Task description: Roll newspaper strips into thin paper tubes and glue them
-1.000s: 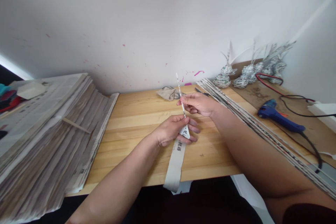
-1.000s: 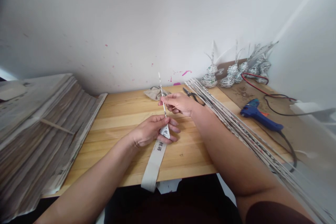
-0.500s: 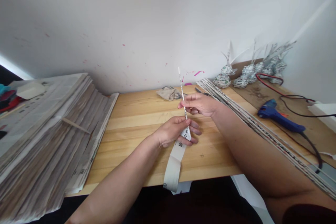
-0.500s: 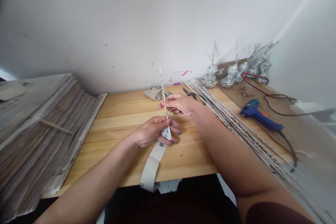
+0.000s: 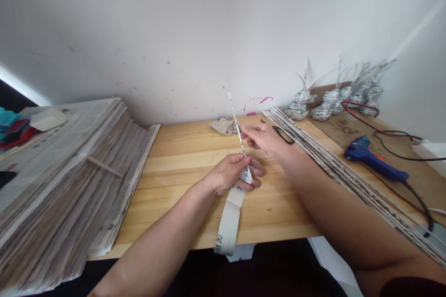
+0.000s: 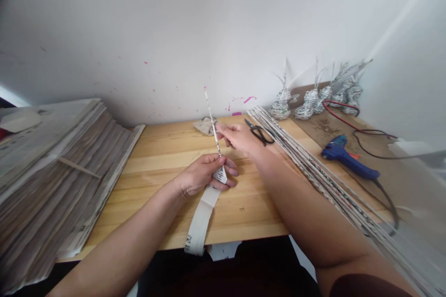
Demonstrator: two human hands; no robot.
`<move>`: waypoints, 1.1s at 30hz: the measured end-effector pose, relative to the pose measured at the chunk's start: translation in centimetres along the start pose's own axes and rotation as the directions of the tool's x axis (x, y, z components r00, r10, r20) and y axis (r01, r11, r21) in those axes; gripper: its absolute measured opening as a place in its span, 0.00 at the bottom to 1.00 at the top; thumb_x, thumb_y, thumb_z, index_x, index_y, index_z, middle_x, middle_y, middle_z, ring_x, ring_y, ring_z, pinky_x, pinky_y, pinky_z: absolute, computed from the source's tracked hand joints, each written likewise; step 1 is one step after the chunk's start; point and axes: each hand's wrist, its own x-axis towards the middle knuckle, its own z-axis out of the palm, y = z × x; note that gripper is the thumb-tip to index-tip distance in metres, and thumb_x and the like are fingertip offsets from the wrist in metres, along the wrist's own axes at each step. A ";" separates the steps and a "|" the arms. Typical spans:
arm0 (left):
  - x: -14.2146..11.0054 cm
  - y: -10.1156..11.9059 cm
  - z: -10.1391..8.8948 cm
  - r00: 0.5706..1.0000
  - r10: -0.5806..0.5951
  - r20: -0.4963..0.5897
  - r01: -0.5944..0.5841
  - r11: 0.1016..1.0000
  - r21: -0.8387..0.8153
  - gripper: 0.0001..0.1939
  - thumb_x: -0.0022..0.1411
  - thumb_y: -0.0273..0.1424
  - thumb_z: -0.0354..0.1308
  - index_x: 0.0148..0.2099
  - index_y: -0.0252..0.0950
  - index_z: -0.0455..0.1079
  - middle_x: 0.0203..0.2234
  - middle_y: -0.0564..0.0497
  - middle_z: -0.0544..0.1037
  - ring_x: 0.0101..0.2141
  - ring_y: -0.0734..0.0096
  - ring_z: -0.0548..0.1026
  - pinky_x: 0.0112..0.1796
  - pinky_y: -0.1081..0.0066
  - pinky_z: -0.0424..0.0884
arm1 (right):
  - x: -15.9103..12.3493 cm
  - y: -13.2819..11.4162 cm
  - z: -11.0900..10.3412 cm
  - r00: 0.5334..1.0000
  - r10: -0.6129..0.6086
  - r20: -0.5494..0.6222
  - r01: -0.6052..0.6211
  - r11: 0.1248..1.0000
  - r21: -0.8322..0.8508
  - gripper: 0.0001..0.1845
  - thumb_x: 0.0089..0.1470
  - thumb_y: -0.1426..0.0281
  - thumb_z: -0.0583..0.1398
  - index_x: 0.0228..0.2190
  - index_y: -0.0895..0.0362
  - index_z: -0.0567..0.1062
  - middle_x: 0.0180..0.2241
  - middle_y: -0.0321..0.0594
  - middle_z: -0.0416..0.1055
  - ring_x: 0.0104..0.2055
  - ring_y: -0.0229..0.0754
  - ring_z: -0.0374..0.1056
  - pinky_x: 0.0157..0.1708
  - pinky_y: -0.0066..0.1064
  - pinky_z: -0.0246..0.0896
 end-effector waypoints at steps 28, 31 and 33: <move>-0.3 0.7 -0.5 0.998 0.047 0.050 -0.047 0.999 -0.003 0.17 0.67 0.37 0.54 0.45 0.27 0.74 0.40 0.35 0.79 0.38 0.62 0.79 0.33 0.69 0.77 | -1.5 -2.3 0.4 0.964 0.182 0.192 -0.218 0.958 0.188 0.15 0.59 0.62 0.58 0.35 0.59 0.79 0.26 0.38 0.70 0.24 0.34 0.62 0.22 0.25 0.53; -0.2 0.5 -0.6 0.997 0.046 0.064 -0.048 0.999 0.020 0.17 0.66 0.37 0.56 0.46 0.27 0.74 0.39 0.36 0.79 0.34 0.65 0.79 0.35 0.67 0.76 | -2.2 -1.7 0.3 0.918 0.140 0.370 -0.274 0.899 0.341 0.20 0.55 0.55 0.61 0.38 0.59 0.80 0.22 0.36 0.68 0.21 0.34 0.60 0.20 0.26 0.53; -0.1 0.4 -0.7 0.997 0.027 0.078 -0.030 0.999 0.037 0.17 0.65 0.38 0.56 0.46 0.27 0.74 0.39 0.36 0.79 0.34 0.65 0.80 0.37 0.65 0.76 | -2.3 -1.0 0.2 0.910 0.125 0.396 -0.284 0.882 0.375 0.21 0.51 0.55 0.64 0.38 0.59 0.80 0.19 0.34 0.65 0.20 0.33 0.57 0.19 0.26 0.51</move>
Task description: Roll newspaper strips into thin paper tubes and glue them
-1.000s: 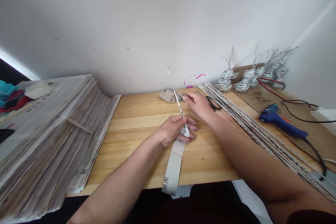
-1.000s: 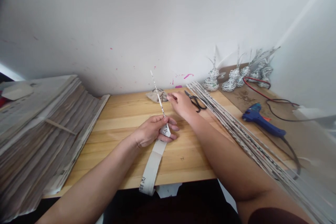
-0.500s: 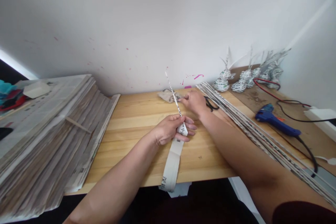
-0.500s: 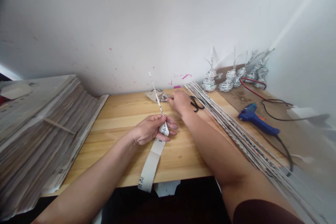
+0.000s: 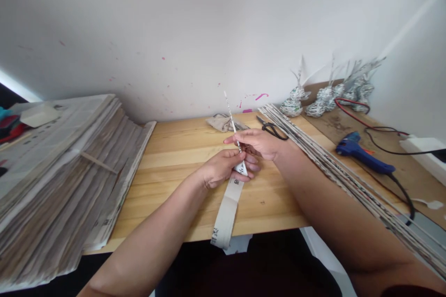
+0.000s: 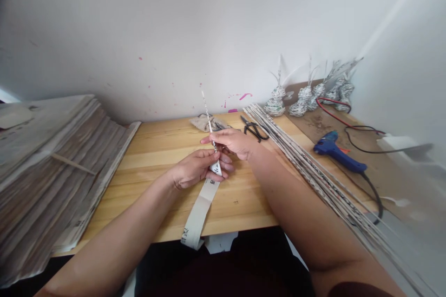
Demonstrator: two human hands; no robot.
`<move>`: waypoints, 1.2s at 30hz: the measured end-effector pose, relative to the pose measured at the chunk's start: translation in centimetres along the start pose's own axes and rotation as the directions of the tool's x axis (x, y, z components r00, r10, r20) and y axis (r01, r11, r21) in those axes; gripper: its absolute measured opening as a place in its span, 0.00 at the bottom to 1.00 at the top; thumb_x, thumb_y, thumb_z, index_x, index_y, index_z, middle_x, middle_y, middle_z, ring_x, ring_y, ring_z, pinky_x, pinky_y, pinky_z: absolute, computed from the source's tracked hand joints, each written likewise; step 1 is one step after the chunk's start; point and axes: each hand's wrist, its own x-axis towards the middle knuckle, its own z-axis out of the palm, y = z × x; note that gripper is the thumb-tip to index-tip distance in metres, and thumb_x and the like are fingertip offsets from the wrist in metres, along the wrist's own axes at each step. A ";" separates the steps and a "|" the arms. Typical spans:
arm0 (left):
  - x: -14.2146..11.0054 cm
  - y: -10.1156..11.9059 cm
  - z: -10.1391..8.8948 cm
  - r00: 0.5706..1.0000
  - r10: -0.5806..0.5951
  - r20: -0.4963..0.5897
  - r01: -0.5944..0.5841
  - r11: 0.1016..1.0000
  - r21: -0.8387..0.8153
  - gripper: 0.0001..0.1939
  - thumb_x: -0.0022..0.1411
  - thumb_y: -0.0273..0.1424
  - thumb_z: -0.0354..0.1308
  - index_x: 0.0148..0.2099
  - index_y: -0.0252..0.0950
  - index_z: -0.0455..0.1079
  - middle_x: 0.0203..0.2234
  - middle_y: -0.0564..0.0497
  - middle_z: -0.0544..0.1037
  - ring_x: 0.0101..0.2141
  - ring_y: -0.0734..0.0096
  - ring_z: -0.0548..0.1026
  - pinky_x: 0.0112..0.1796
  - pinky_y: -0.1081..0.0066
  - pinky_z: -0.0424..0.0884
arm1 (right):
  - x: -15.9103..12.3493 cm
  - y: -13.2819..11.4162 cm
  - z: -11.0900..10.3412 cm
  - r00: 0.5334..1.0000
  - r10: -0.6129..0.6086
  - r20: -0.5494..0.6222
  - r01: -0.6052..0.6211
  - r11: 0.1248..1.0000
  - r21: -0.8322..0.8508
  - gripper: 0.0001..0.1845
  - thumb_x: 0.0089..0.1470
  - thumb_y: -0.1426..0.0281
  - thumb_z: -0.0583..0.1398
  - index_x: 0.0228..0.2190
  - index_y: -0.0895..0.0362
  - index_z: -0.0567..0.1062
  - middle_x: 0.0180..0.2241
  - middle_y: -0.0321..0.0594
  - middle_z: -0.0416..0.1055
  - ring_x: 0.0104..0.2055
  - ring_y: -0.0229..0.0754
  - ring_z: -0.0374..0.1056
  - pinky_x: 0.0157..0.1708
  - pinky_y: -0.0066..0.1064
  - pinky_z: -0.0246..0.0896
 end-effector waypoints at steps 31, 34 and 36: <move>0.0 -1.2 0.3 0.994 -0.070 0.087 0.067 0.997 0.034 0.21 0.62 0.45 0.59 0.44 0.30 0.71 0.39 0.37 0.78 0.35 0.63 0.79 0.39 0.61 0.73 | 0.0 0.2 -1.0 0.988 -0.061 -0.142 0.070 0.996 0.063 0.18 0.41 0.59 0.71 0.28 0.61 0.78 0.21 0.33 0.63 0.21 0.29 0.51 0.15 0.23 0.36; -0.1 -1.2 0.4 0.993 -0.071 0.092 0.069 0.997 0.032 0.20 0.62 0.44 0.59 0.44 0.31 0.71 0.39 0.37 0.78 0.35 0.63 0.79 0.39 0.62 0.73 | 0.1 0.1 -0.8 0.972 -0.049 -0.231 0.065 0.996 0.061 0.19 0.39 0.58 0.72 0.24 0.60 0.75 0.17 0.30 0.58 0.19 0.28 0.49 0.15 0.23 0.33; -0.1 -1.1 0.5 0.994 -0.072 0.079 0.070 0.997 0.031 0.20 0.62 0.44 0.59 0.44 0.31 0.72 0.39 0.37 0.78 0.35 0.62 0.79 0.38 0.62 0.73 | -0.1 0.1 -0.9 0.986 -0.051 -0.162 0.062 0.996 0.062 0.20 0.43 0.55 0.70 0.27 0.60 0.77 0.18 0.31 0.59 0.20 0.29 0.51 0.15 0.23 0.35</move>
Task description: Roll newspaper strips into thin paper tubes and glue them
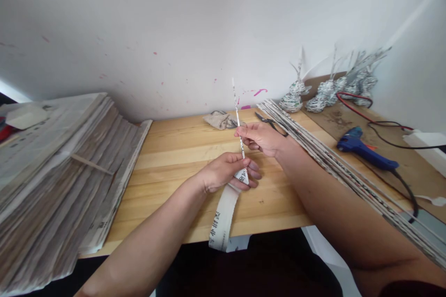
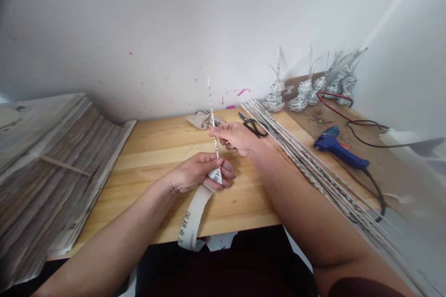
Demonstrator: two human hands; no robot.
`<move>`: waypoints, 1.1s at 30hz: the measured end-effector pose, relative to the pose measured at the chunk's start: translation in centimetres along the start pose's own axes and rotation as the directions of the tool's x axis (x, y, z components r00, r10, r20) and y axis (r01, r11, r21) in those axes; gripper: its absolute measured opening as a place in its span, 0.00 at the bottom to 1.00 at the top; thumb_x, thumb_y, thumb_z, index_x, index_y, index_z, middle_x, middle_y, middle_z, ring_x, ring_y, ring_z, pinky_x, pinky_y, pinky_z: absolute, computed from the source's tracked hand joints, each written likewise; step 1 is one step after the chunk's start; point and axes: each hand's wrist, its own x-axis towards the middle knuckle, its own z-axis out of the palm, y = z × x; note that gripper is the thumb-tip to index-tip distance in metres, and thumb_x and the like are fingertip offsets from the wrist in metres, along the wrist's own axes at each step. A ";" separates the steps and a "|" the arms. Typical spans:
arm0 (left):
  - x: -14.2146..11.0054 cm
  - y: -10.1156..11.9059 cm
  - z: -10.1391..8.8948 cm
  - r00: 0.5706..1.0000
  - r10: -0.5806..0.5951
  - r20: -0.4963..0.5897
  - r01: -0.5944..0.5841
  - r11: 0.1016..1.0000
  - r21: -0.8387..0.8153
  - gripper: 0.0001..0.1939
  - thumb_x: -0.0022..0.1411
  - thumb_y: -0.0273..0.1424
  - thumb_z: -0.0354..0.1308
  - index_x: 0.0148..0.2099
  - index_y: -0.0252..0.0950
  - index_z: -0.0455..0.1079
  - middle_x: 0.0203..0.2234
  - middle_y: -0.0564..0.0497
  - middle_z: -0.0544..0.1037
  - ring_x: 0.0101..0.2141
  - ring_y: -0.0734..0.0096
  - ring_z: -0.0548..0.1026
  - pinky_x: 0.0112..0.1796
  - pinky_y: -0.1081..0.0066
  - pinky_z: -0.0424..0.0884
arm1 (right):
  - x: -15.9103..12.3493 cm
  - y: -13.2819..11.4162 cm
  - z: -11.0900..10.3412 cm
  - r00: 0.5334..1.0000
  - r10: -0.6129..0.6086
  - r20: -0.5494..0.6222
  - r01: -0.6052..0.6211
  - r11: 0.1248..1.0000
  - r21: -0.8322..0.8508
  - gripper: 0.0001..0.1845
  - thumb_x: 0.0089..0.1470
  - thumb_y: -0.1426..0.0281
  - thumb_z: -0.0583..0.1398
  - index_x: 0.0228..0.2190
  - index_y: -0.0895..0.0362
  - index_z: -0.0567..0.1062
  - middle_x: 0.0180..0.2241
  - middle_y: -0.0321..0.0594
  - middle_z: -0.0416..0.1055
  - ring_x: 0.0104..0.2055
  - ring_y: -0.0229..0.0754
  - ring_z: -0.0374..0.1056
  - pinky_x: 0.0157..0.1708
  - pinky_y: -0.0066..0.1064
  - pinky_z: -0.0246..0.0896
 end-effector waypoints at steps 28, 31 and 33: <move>0.0 0.1 0.2 1.000 0.001 -0.017 -0.001 1.000 -0.024 0.16 0.66 0.40 0.55 0.44 0.30 0.71 0.39 0.37 0.79 0.34 0.61 0.80 0.37 0.61 0.76 | -0.4 -0.5 -0.8 0.989 0.016 0.145 -0.014 1.000 -0.018 0.19 0.48 0.57 0.68 0.32 0.61 0.78 0.23 0.35 0.65 0.23 0.30 0.57 0.15 0.22 0.39; -0.1 0.1 0.4 1.000 -0.011 -0.002 0.011 1.000 -0.013 0.16 0.66 0.40 0.54 0.44 0.30 0.71 0.40 0.37 0.78 0.35 0.61 0.80 0.36 0.61 0.76 | -0.3 -0.4 -0.6 0.999 0.006 0.048 -0.007 1.000 0.002 0.17 0.43 0.60 0.71 0.27 0.60 0.76 0.20 0.32 0.61 0.21 0.29 0.53 0.14 0.22 0.37; -0.2 0.2 0.5 1.000 -0.018 -0.002 0.018 1.000 -0.014 0.16 0.66 0.40 0.55 0.44 0.30 0.71 0.40 0.37 0.78 0.35 0.61 0.80 0.36 0.62 0.76 | -0.2 -0.3 -0.5 1.000 0.003 0.003 -0.003 1.000 0.029 0.18 0.43 0.59 0.71 0.25 0.60 0.74 0.19 0.31 0.59 0.20 0.28 0.51 0.14 0.22 0.35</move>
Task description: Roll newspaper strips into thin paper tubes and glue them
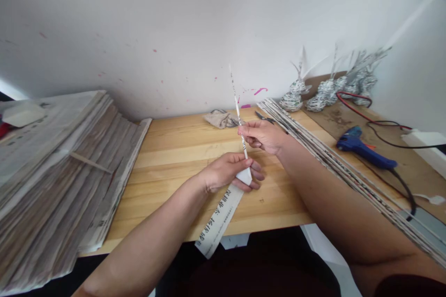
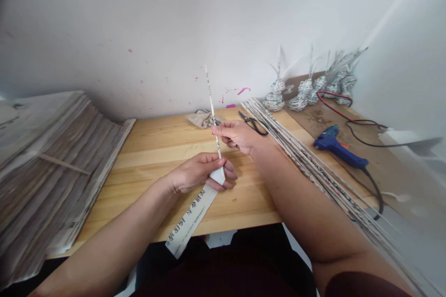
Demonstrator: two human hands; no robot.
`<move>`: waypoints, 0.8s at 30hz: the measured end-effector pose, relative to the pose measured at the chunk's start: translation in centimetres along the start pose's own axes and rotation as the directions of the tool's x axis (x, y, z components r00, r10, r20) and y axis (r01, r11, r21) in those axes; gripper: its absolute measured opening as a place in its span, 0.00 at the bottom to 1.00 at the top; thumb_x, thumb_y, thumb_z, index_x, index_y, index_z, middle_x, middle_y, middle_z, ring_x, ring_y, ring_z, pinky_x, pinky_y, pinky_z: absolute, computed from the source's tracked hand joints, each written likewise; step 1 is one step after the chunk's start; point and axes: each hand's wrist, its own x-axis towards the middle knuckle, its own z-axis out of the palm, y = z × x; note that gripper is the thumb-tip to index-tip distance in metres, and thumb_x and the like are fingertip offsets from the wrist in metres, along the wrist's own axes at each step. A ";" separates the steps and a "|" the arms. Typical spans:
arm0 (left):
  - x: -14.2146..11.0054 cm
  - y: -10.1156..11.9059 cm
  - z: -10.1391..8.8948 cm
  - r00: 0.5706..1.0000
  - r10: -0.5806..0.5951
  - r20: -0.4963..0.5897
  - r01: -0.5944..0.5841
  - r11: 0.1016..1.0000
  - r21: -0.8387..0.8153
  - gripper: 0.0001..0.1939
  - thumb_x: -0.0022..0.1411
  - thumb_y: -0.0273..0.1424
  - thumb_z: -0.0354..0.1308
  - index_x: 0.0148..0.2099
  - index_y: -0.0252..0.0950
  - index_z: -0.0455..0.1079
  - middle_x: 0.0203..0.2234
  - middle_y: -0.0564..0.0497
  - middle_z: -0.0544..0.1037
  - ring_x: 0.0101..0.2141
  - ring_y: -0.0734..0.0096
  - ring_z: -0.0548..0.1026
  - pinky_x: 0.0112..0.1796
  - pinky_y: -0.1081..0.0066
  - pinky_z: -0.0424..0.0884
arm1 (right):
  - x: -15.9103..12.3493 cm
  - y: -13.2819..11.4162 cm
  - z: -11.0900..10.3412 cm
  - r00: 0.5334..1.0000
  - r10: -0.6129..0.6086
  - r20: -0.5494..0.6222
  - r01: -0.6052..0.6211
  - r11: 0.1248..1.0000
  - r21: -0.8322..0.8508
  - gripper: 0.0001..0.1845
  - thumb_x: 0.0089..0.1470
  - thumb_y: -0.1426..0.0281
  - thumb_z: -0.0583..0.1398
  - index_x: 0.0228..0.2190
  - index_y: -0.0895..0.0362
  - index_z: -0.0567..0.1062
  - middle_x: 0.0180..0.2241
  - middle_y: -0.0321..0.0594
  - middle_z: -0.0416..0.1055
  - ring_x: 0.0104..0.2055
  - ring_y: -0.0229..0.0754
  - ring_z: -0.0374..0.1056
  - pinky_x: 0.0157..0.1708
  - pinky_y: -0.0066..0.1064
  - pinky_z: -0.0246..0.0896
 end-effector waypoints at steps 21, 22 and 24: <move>0.1 0.0 0.0 1.000 -0.003 -0.013 0.003 1.000 0.019 0.17 0.65 0.41 0.55 0.44 0.31 0.71 0.40 0.37 0.78 0.33 0.62 0.80 0.36 0.61 0.75 | 0.1 0.2 -0.2 0.998 0.008 0.060 -0.008 1.000 -0.011 0.18 0.43 0.59 0.71 0.26 0.61 0.76 0.17 0.31 0.59 0.19 0.28 0.51 0.14 0.22 0.35; 0.1 0.0 0.0 1.000 -0.002 -0.011 0.002 1.000 0.019 0.17 0.65 0.41 0.55 0.44 0.30 0.71 0.40 0.37 0.78 0.34 0.62 0.80 0.36 0.60 0.75 | 0.1 0.2 -0.2 0.999 0.002 0.041 -0.002 1.000 0.001 0.18 0.43 0.59 0.71 0.26 0.61 0.75 0.17 0.30 0.58 0.19 0.28 0.50 0.14 0.22 0.35; 0.0 0.0 0.0 1.000 0.006 -0.010 -0.006 1.000 0.017 0.17 0.65 0.41 0.55 0.44 0.30 0.71 0.39 0.37 0.78 0.34 0.62 0.80 0.37 0.59 0.75 | 0.0 0.1 -0.3 0.997 -0.005 0.074 0.004 1.000 0.012 0.19 0.47 0.57 0.68 0.28 0.61 0.76 0.19 0.31 0.60 0.20 0.29 0.53 0.14 0.22 0.36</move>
